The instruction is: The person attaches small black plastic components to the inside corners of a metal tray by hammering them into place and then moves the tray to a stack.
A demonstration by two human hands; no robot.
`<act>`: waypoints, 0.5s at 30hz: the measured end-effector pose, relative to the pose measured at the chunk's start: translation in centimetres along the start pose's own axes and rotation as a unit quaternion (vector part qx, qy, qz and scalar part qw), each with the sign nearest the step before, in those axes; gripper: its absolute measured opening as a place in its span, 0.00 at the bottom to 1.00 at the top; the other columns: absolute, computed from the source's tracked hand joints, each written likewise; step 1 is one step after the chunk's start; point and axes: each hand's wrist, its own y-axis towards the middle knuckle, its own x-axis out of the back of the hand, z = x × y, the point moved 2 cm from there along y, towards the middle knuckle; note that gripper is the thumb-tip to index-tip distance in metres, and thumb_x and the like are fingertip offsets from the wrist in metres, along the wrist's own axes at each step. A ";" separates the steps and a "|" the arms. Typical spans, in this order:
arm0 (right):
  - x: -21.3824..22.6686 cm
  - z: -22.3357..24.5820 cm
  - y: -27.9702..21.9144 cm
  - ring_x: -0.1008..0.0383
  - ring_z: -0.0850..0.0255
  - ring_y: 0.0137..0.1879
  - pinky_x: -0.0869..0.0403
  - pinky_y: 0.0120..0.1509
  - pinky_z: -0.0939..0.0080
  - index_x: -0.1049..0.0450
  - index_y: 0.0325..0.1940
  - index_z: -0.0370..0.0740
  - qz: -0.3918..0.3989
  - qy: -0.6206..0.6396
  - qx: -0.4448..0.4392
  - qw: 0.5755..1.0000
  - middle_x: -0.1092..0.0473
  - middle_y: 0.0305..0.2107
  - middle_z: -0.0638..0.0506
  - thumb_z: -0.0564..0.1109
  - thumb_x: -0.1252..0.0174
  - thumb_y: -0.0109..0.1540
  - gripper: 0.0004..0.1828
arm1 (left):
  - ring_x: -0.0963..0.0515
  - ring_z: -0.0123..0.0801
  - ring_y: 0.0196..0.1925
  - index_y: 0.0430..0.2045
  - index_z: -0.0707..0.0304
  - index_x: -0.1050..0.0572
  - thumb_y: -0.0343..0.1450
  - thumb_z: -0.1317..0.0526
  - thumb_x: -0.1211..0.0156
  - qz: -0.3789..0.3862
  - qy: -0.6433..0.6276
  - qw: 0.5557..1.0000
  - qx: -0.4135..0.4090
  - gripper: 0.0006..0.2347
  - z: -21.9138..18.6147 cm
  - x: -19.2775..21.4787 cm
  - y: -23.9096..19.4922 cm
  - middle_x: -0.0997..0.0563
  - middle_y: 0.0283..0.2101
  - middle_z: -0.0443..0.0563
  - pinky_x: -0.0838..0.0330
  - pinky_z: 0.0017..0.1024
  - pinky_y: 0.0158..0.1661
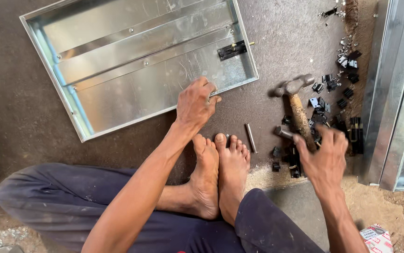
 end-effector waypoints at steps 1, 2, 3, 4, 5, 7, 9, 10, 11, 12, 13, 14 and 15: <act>-0.2 -0.8 -0.8 0.38 0.45 0.61 0.29 0.55 0.44 0.28 0.59 0.36 0.050 -0.022 -0.056 0.997 0.35 0.54 0.34 0.59 0.35 0.61 0.31 | 0.20 0.44 0.43 0.33 0.63 0.20 0.62 0.61 0.26 -0.003 0.003 1.000 -0.004 0.11 0.2 -0.2 0.1 0.22 0.38 0.52 0.25 0.39 0.41; -0.3 -1.2 -1.4 0.35 0.46 0.58 0.28 0.53 0.45 0.27 0.57 0.36 0.054 -0.049 -0.048 0.996 0.34 0.51 0.36 0.60 0.36 0.63 0.29 | 0.20 0.43 0.43 0.32 0.63 0.20 0.62 0.60 0.26 -0.006 0.006 1.000 -0.008 0.11 0.2 -0.3 0.1 0.22 0.37 0.51 0.24 0.38 0.41; -0.5 -1.4 -1.7 0.33 0.47 0.55 0.27 0.51 0.47 0.27 0.54 0.36 0.058 -0.075 -0.040 0.995 0.32 0.48 0.37 0.61 0.38 0.65 0.27 | 0.20 0.42 0.43 0.32 0.64 0.20 0.62 0.61 0.26 -0.002 0.010 1.000 -0.011 0.11 0.1 -0.4 0.1 0.22 0.37 0.51 0.24 0.37 0.41; -0.5 -1.6 -2.0 0.31 0.48 0.52 0.26 0.49 0.48 0.26 0.52 0.36 0.061 -0.102 -0.031 0.992 0.30 0.45 0.39 0.62 0.39 0.66 0.26 | 0.20 0.42 0.43 0.32 0.64 0.20 0.62 0.61 0.26 0.001 0.015 1.000 -0.015 0.10 0.0 -0.5 0.0 0.22 0.37 0.52 0.23 0.37 0.41; -0.3 -1.8 -2.2 0.30 0.50 0.45 0.26 0.45 0.49 0.28 0.55 0.35 0.062 -0.082 -0.052 0.993 0.29 0.41 0.41 0.62 0.41 0.68 0.27 | 0.20 0.41 0.43 0.32 0.65 0.20 0.63 0.61 0.27 0.005 0.019 1.000 -0.018 0.10 -0.1 -0.5 -0.1 0.22 0.37 0.52 0.23 0.36 0.41; 0.4 -2.0 -2.0 0.28 0.55 0.32 0.27 0.37 0.50 0.30 0.60 0.33 0.061 -0.045 -0.095 0.993 0.28 0.32 0.45 0.61 0.43 0.71 0.29 | 0.20 0.40 0.41 0.32 0.65 0.20 0.64 0.61 0.27 0.016 0.015 1.000 -0.017 0.09 -0.2 -0.6 -0.1 0.23 0.36 0.51 0.22 0.35 0.40; 1.4 -2.0 -1.6 0.32 0.59 0.25 0.31 0.25 0.54 0.30 0.59 0.33 0.088 0.096 -0.144 0.981 0.30 0.25 0.48 0.58 0.45 0.69 0.26 | 0.19 0.39 0.41 0.32 0.65 0.20 0.64 0.62 0.28 0.011 0.014 1.000 -0.025 0.09 -0.2 -0.8 0.2 0.23 0.36 0.51 0.22 0.34 0.40; 1.8 -1.8 -1.5 0.33 0.61 0.21 0.33 0.20 0.57 0.31 0.58 0.33 0.101 0.165 -0.167 0.967 0.31 0.22 0.49 0.57 0.46 0.68 0.25 | 0.19 0.39 0.41 0.32 0.65 0.20 0.64 0.63 0.28 0.003 0.015 0.999 -0.032 0.09 -0.2 -1.0 0.2 0.23 0.36 0.51 0.22 0.34 0.39; 1.8 -1.1 -1.4 0.33 0.63 0.22 0.32 0.20 0.60 0.31 0.57 0.32 0.090 0.211 -0.124 0.965 0.31 0.23 0.50 0.56 0.47 0.68 0.25 | 0.19 0.40 0.41 0.32 0.65 0.19 0.63 0.63 0.28 -0.003 0.018 0.999 -0.037 0.09 0.1 -1.0 -0.1 0.23 0.36 0.51 0.22 0.34 0.39; 1.7 -0.3 -1.3 0.32 0.66 0.23 0.31 0.20 0.64 0.32 0.56 0.31 0.079 0.256 -0.081 0.960 0.31 0.24 0.51 0.55 0.49 0.69 0.24 | 0.20 0.40 0.40 0.34 0.66 0.19 0.65 0.63 0.28 0.016 0.015 0.999 -0.029 0.09 0.3 -1.1 -0.3 0.23 0.36 0.52 0.22 0.34 0.38; 1.5 0.6 -1.2 0.31 0.68 0.23 0.30 0.20 0.68 0.32 0.56 0.31 0.064 0.301 -0.039 0.951 0.31 0.24 0.52 0.55 0.50 0.69 0.23 | 0.20 0.40 0.39 0.35 0.67 0.19 0.66 0.63 0.29 0.034 0.010 0.999 -0.024 0.09 0.6 -1.2 -0.3 0.23 0.36 0.52 0.22 0.34 0.37; 0.8 1.6 -1.2 0.32 0.68 0.23 0.31 0.20 0.67 0.31 0.53 0.31 0.088 0.303 -0.025 0.949 0.31 0.24 0.52 0.54 0.52 0.70 0.22 | 0.21 0.40 0.37 0.36 0.67 0.19 0.67 0.63 0.29 0.053 0.006 0.998 -0.020 0.09 0.6 -1.3 -0.4 0.24 0.35 0.53 0.23 0.34 0.37; -0.1 2.8 -0.8 0.33 0.67 0.23 0.32 0.20 0.67 0.30 0.51 0.30 0.107 0.304 -0.009 0.947 0.31 0.24 0.52 0.53 0.54 0.71 0.21 | 0.20 0.40 0.38 0.35 0.67 0.19 0.66 0.64 0.29 0.047 -0.001 0.999 -0.026 0.08 0.6 -1.1 -0.1 0.23 0.35 0.53 0.23 0.36 0.38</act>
